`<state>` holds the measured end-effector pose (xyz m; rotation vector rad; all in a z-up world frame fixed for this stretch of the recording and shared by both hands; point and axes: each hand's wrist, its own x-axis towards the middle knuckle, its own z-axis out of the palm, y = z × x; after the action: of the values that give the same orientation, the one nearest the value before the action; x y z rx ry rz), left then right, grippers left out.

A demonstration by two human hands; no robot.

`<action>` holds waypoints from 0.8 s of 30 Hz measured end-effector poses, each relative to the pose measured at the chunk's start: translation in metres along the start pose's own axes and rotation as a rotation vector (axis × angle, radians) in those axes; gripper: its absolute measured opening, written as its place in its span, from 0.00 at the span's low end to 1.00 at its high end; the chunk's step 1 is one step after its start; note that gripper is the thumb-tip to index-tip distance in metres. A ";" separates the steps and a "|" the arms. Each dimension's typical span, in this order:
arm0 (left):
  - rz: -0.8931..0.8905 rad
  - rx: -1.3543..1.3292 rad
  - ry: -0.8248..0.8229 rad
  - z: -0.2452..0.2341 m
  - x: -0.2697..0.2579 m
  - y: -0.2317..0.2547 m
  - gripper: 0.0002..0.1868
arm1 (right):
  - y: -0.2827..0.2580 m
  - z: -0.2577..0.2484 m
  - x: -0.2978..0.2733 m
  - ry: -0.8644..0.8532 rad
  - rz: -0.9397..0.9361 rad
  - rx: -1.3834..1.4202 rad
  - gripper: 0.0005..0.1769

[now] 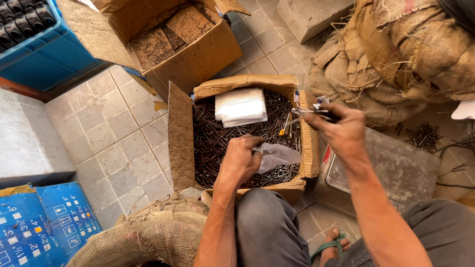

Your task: The person fills small plastic bags with nails from a larger cardboard box, then places the bags on a scale and ties them closed.

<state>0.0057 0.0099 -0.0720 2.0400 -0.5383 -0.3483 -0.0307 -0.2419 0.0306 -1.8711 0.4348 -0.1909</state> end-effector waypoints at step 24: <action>-0.085 0.352 -0.390 -0.032 -0.001 0.096 0.58 | 0.149 0.041 -0.026 -0.058 0.071 0.200 0.11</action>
<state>-0.0027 -0.0078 0.0272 2.3514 -0.7966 -0.7565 -0.0709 -0.2379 -0.1211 -1.6583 0.4258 -0.1275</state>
